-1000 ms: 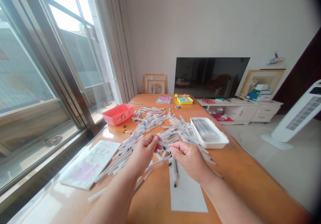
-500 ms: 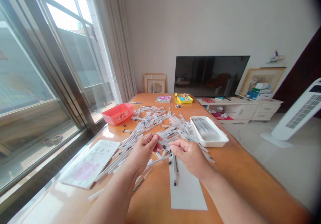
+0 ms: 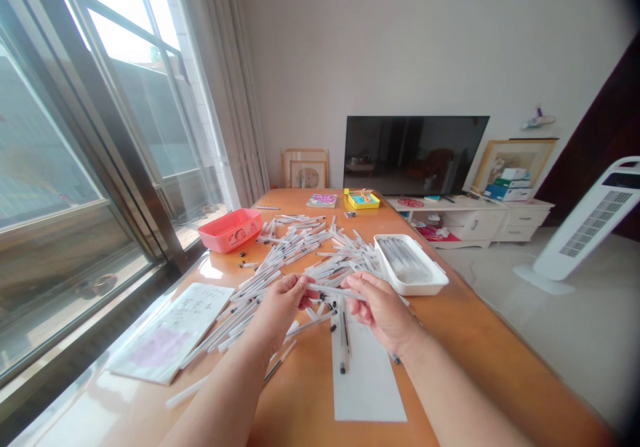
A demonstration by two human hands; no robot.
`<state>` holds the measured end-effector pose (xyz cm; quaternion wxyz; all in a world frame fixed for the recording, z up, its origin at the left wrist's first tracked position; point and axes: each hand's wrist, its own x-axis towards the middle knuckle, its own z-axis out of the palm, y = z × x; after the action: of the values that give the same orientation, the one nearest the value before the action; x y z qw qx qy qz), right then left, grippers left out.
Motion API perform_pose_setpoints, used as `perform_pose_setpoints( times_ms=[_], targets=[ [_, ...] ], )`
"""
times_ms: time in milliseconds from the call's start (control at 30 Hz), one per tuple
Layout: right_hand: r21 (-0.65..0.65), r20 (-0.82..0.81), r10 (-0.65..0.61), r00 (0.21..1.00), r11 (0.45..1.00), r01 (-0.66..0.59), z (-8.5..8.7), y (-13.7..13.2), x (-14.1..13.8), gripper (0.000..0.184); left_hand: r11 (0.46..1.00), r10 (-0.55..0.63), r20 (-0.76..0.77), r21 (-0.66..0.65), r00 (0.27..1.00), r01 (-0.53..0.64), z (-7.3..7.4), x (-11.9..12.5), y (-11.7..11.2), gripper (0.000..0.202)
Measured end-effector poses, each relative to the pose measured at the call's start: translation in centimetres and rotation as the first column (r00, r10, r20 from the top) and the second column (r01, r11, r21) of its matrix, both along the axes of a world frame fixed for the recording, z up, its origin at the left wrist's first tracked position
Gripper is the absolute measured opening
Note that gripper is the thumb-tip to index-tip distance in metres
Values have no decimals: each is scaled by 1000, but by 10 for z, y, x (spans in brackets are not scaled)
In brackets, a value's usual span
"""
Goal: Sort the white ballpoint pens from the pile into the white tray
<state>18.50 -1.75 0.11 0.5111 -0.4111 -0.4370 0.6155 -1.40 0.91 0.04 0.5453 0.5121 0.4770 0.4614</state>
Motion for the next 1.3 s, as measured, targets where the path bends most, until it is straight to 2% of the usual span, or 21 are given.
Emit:
perform_pose_setpoints(
  times_ms=[100,167,233,300,367,433,567,700,867,967,1067,1167,1300],
  targets=[
    [-26,18,-12,1000,1000,13,-2,2,1,24,997,18,-180,80,984,-4,-1,-1,1,31],
    [-36,73,-6,997,999,9,-4,2,0,23,967,93,-361,255,928,2,0,-1,-1,22],
    [-39,139,-8,990,999,13,-7,2,-1,22,889,183,-519,450,835,85,3,0,-5,23],
    [-31,184,-18,983,999,24,-9,2,-3,23,813,202,-614,540,763,219,5,3,-12,29],
    [-16,187,-23,982,1000,26,-11,2,-4,24,784,138,-651,532,747,319,7,9,-18,27],
    [-11,154,-18,988,1000,20,-11,2,-5,26,780,65,-639,512,767,360,8,14,-22,23],
    [-41,11,-22,1000,999,22,-8,2,-5,39,811,-58,-538,466,841,354,7,19,-23,22],
    [-103,-126,-6,992,995,-7,-4,2,-3,53,852,-134,-474,393,870,345,4,19,-20,23],
    [-127,-137,-1,991,992,-16,-4,4,2,61,893,-153,-401,334,903,300,2,19,-17,24],
    [-92,10,-97,995,991,97,-7,7,4,52,913,-137,-384,308,913,267,0,15,-13,25],
    [76,310,-156,938,987,140,-11,6,5,31,931,-97,-354,299,930,211,-3,10,-9,25],
    [258,593,-174,786,966,20,-15,3,5,12,940,-67,-297,302,953,160,-6,6,-5,25],
    [330,801,-193,567,932,-148,-16,-4,2,8,953,-37,-203,286,978,96,-9,3,-1,28]
  ],
)
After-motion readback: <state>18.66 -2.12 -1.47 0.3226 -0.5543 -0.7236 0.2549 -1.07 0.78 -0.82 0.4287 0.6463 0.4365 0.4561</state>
